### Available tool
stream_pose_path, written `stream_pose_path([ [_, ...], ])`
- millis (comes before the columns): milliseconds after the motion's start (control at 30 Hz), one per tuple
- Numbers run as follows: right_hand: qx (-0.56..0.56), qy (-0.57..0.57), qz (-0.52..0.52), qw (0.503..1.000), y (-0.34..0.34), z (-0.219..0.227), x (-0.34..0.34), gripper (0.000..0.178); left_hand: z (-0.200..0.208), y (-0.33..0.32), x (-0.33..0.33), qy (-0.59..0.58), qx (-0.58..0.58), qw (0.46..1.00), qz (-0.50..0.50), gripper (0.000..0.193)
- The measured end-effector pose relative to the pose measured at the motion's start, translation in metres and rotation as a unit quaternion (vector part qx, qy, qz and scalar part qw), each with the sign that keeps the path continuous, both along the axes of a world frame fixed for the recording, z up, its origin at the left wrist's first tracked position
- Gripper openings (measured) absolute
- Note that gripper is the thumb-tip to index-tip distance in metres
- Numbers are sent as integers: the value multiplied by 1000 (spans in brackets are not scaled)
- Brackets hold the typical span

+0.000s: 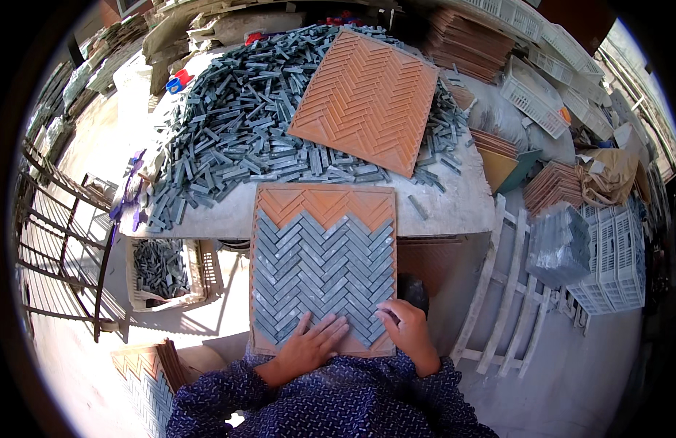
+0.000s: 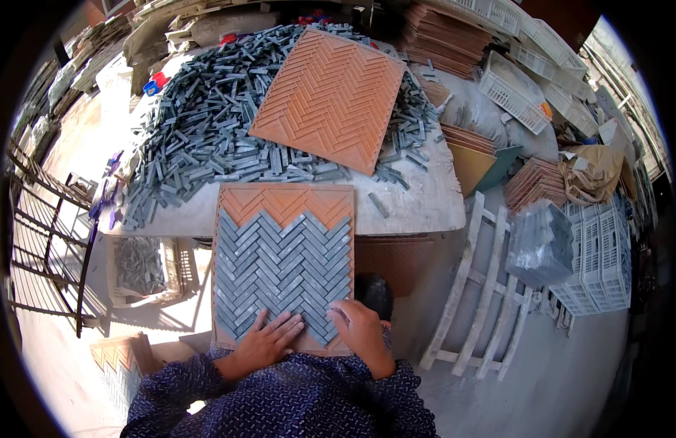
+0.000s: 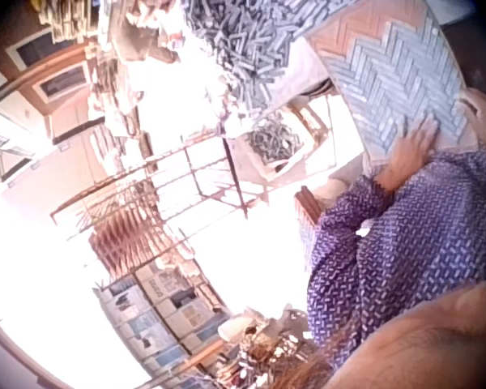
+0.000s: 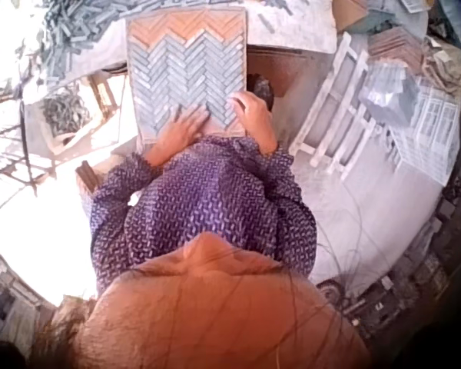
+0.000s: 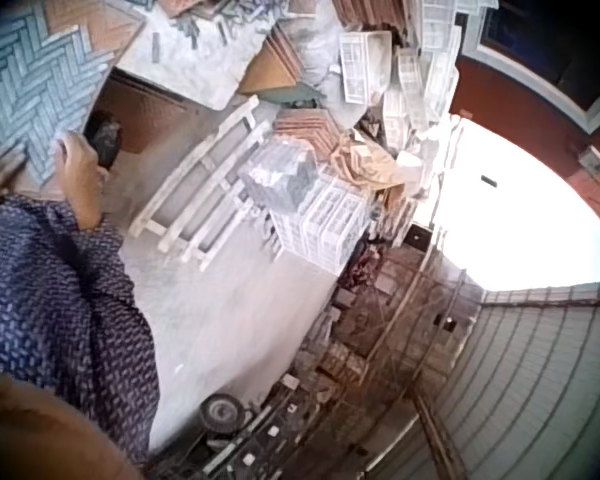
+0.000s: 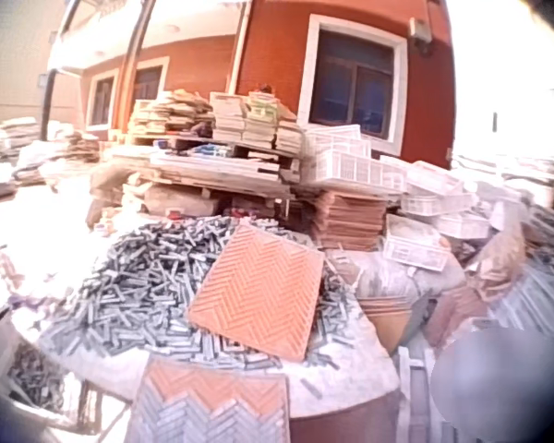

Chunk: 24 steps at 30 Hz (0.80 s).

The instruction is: The person arranges small rectangular tiles by hand into a herringbone pattern on a square board. They flip the board to check alignment, then continue placing tiles until the pattern is complete.

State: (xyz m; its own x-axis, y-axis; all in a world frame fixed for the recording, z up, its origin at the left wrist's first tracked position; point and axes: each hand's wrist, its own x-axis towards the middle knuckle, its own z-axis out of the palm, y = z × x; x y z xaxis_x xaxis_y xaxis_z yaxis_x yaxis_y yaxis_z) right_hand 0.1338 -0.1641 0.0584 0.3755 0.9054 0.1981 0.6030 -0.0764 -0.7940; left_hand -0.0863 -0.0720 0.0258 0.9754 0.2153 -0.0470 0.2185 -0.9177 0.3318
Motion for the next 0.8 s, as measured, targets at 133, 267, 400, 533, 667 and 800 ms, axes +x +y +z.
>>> stream_pose_path([
  [133,8,-8,-2,1000,0,0,5,16,-24,-6,2,-52,30,998,10,58],
  [267,24,-14,-10,1000,-4,-7,10,16,-26,-6,6,-53,2,999,8,55],
  [400,13,8,6,1000,-2,-13,9,15,-22,-4,11,-48,-20,999,-16,54],
  [533,19,14,5,1000,-2,-12,1,15,-18,-4,8,-54,42,997,-27,52],
  [667,2,-8,-6,1000,-3,-7,1,15,-25,-3,-4,-99,37,994,-16,50],
  [800,27,4,1,1000,-5,-16,-2,15,-23,-3,-4,-82,58,995,-17,47],
])
